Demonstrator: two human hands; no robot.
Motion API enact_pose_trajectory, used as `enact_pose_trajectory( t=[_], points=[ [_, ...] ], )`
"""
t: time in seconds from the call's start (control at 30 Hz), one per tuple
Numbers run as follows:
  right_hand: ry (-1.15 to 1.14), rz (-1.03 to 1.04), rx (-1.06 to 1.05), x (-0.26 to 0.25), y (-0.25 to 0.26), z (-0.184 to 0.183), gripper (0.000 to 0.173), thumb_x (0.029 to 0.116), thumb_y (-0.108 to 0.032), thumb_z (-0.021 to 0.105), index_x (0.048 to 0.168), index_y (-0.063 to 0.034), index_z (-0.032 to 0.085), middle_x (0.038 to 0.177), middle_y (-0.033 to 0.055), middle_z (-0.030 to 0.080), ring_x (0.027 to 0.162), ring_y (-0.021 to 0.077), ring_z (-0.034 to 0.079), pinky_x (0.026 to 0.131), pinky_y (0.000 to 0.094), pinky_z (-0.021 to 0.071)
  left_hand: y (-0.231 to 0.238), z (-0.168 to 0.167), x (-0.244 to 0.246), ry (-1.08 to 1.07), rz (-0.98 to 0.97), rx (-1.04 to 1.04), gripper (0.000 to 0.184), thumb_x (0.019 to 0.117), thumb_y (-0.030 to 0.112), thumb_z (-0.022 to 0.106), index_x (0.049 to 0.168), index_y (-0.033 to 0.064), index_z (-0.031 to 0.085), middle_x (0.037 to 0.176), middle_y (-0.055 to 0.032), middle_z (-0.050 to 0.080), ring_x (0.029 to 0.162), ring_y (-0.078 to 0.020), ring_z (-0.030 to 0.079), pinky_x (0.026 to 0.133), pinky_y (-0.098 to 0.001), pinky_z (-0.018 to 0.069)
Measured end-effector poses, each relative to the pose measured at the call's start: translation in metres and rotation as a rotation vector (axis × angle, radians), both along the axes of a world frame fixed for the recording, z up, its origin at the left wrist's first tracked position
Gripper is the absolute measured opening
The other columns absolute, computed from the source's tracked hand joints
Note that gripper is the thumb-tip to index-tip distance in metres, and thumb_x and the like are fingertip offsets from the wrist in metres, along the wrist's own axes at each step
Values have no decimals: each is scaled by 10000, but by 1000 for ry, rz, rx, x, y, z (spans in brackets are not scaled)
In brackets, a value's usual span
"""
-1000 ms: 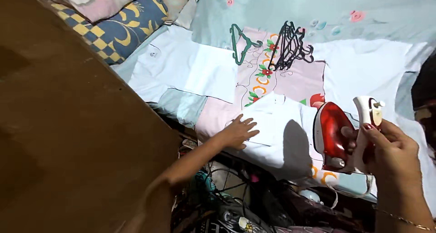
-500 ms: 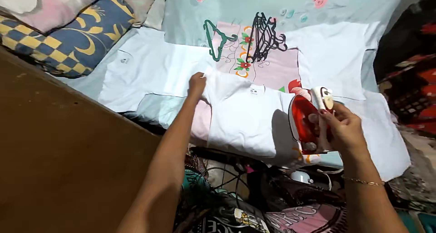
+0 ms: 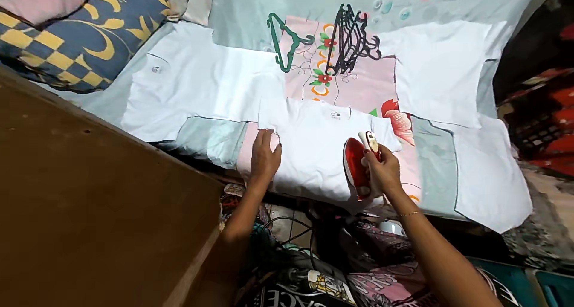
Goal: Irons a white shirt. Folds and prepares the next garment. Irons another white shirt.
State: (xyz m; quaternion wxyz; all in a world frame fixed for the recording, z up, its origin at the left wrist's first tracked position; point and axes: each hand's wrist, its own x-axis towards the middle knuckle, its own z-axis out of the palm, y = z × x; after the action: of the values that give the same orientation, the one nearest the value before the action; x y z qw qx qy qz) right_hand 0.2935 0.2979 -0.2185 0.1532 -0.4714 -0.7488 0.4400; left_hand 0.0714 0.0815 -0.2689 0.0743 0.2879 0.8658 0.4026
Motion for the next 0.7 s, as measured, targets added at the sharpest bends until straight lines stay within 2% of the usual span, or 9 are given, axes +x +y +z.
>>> enact_pose_trajectory(
  t=[0.07,0.17,0.33,0.4,0.47,0.57,0.7],
  points=[
    [17,-46,15,-15,7,-2,370,1040,-251,599,1315,-3,595,870,120,662,643,177,618,629,388,547,-1,-10,4,30,11,13,464,979,122,659,1404,-38,566,1513,-262,485,1404,-399,486,1155,-531,412],
    [52,-105,29,-40,25,0,336,1037,-239,603,1274,-1,606,859,114,649,636,168,604,630,371,537,2,-26,5,142,26,23,389,981,103,635,1336,-55,626,1454,-273,546,1347,-429,539,1123,-555,430],
    [41,-115,-3,-83,70,-4,421,1038,-322,590,1297,9,586,956,205,662,739,285,628,720,500,534,5,-54,8,361,25,81,270,967,56,585,1168,-55,726,1318,-255,654,1234,-437,627,1067,-576,472],
    [36,-118,-4,-98,83,-3,428,1036,-360,572,1256,8,586,930,185,638,710,260,596,693,482,517,8,-61,8,405,46,109,257,958,52,580,1133,-47,741,1287,-252,670,1213,-430,642,1063,-566,480],
    [55,-128,-6,-112,96,-3,415,1038,-335,581,1222,36,610,958,179,634,731,232,601,727,460,525,11,-68,7,453,68,138,242,945,43,583,1095,-47,750,1252,-249,685,1183,-429,656,1048,-561,490],
    [38,-133,-37,-123,105,-2,391,1033,-327,587,1190,30,598,934,145,607,699,189,575,695,409,520,13,-72,6,482,79,153,232,935,35,585,1077,-47,749,1231,-238,693,1170,-418,661,1042,-547,494],
    [13,-113,-59,-111,104,-10,420,1033,-346,582,1236,22,588,989,165,625,740,210,605,722,427,536,10,-71,5,475,59,140,248,941,30,573,1105,-48,742,1241,-248,682,1175,-425,651,1045,-548,488]
  ],
)
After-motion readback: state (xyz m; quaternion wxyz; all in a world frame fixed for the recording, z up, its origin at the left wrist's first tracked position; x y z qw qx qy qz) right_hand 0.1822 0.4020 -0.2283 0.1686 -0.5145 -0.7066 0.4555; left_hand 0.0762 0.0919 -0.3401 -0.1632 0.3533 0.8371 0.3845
